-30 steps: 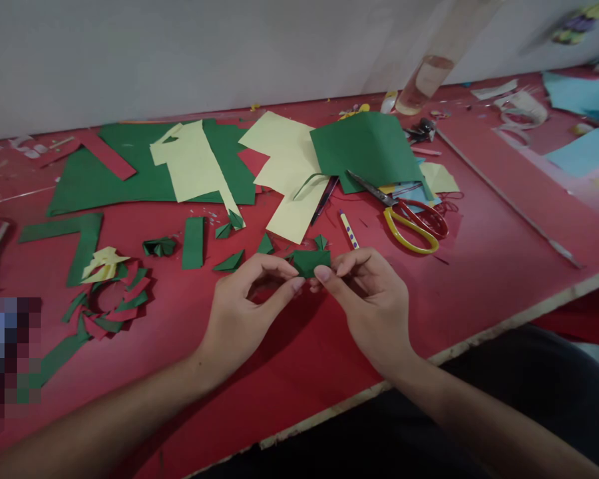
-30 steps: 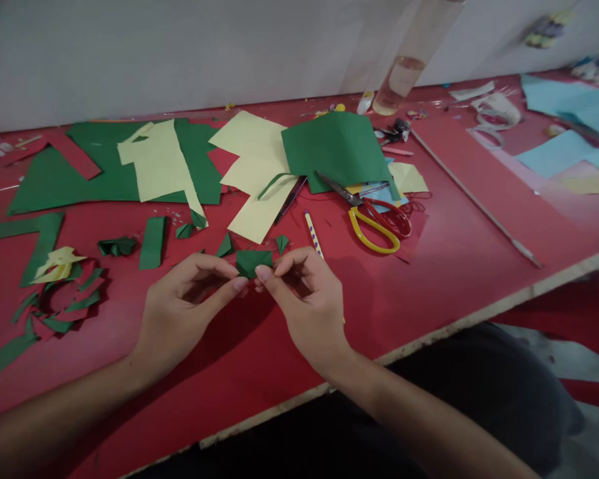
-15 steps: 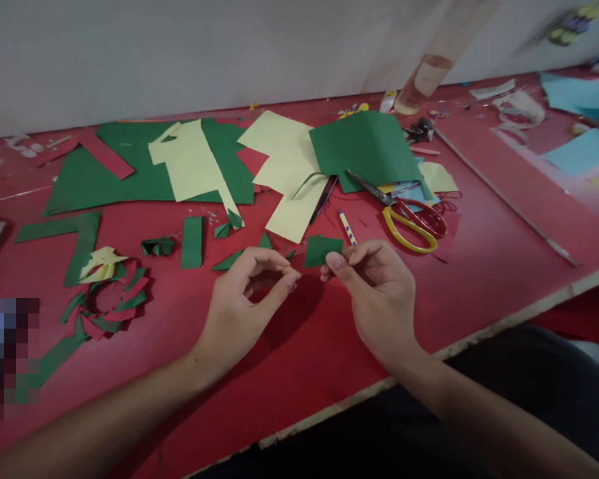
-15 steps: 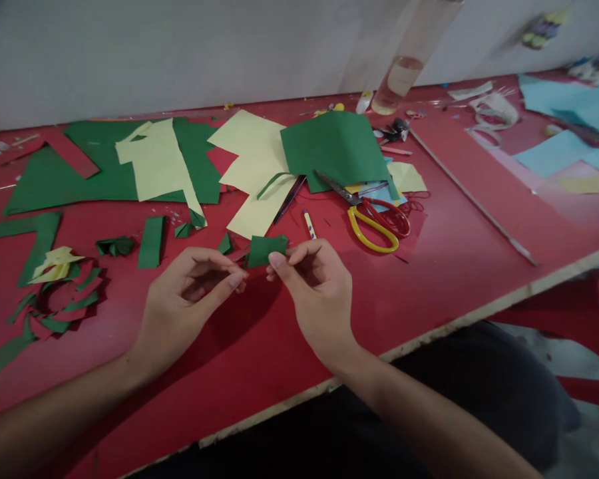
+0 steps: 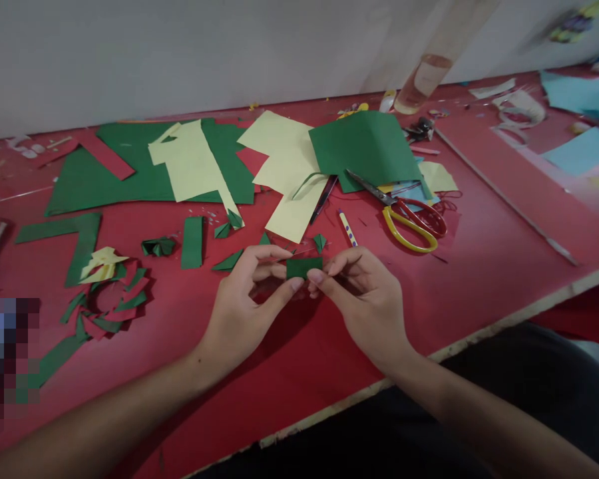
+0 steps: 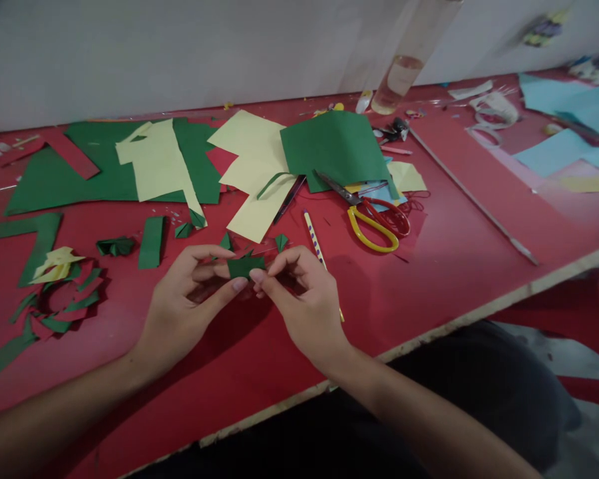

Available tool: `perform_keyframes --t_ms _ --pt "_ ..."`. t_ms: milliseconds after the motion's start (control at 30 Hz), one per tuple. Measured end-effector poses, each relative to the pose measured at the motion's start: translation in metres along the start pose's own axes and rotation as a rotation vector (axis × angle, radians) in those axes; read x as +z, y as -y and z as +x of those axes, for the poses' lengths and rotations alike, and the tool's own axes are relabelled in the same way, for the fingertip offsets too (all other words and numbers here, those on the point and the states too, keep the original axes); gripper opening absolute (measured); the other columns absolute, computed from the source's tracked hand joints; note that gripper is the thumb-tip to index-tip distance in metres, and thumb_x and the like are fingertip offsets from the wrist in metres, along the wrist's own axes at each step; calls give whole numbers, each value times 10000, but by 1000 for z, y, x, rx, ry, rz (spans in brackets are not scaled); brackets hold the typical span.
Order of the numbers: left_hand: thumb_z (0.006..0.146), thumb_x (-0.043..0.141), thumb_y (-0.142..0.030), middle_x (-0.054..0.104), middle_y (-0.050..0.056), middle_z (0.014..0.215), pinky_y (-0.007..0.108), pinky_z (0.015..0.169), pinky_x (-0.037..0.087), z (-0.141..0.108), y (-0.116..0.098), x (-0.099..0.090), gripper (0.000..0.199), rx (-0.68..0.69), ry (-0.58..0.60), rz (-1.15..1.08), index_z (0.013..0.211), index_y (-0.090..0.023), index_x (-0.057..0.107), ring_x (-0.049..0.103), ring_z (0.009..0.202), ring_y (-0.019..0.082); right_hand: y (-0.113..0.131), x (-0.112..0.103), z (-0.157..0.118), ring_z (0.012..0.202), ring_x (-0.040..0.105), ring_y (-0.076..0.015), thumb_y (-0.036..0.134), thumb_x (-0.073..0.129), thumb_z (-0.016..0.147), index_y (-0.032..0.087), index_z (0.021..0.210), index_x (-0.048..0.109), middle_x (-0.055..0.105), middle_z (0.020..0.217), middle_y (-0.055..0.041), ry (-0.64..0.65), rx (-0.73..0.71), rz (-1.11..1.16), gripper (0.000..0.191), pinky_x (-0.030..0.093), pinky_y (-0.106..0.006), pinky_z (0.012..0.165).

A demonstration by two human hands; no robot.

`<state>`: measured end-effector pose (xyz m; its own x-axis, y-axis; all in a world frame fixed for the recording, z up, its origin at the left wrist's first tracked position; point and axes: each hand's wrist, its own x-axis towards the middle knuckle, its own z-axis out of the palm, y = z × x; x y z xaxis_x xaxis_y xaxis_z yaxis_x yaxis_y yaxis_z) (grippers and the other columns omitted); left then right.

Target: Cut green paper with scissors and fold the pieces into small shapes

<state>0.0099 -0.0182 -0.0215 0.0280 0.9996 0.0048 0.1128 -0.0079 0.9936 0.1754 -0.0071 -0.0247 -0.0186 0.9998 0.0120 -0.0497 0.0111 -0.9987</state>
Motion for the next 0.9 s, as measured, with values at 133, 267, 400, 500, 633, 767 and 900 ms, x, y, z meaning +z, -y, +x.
perform_keyframes --t_ms 133,267,400,500,633,767,900 --pt "896 711 -186 702 -48 771 169 638 576 1 -1 0 231 0 27 -60 1074 -233 572 743 699 107 2 0 2 585 690 -118 229 780 845 237 773 557 668 642 50 -6 6 2 234 597 -239 600" --pt "906 699 -166 707 -58 761 159 660 572 3 1 1 253 -15 69 -96 1102 -230 553 746 700 98 1 -2 5 636 700 -112 276 726 899 248 919 574 698 739 45 -34 -29 -37 156 591 -235 626" --pt "930 665 -162 688 -78 715 151 700 566 3 1 0 281 -77 176 -144 1158 -232 516 739 711 86 -1 -5 6 884 719 -152 293 781 848 259 1062 615 733 959 1 68 -73 -137 273 590 -252 719" --pt "937 655 -159 689 -76 742 137 738 560 2 0 -3 294 -52 212 -128 1188 -234 522 728 753 71 -3 -7 7 847 710 -141 238 749 867 249 993 667 731 937 6 141 -75 -191 151 589 -249 728" --pt "946 649 -172 707 -70 799 111 752 555 3 0 -4 217 0 100 -107 1134 -234 562 711 756 49 -3 -9 7 859 695 -121 208 728 878 255 998 698 729 930 20 138 -80 -189 133 579 -224 754" --pt "939 668 -184 730 -73 815 88 708 553 2 1 -4 171 22 -14 -95 1082 -236 589 705 710 36 -4 -9 7 803 673 -97 194 708 890 253 1012 702 711 885 32 167 -57 -191 136 565 -200 719" --pt "933 688 -213 745 -70 809 97 703 563 1 1 -5 143 22 -62 -61 1054 -239 616 712 689 45 -5 -8 5 739 671 -85 206 692 905 244 966 688 696 829 41 169 -33 -148 72 557 -191 685"
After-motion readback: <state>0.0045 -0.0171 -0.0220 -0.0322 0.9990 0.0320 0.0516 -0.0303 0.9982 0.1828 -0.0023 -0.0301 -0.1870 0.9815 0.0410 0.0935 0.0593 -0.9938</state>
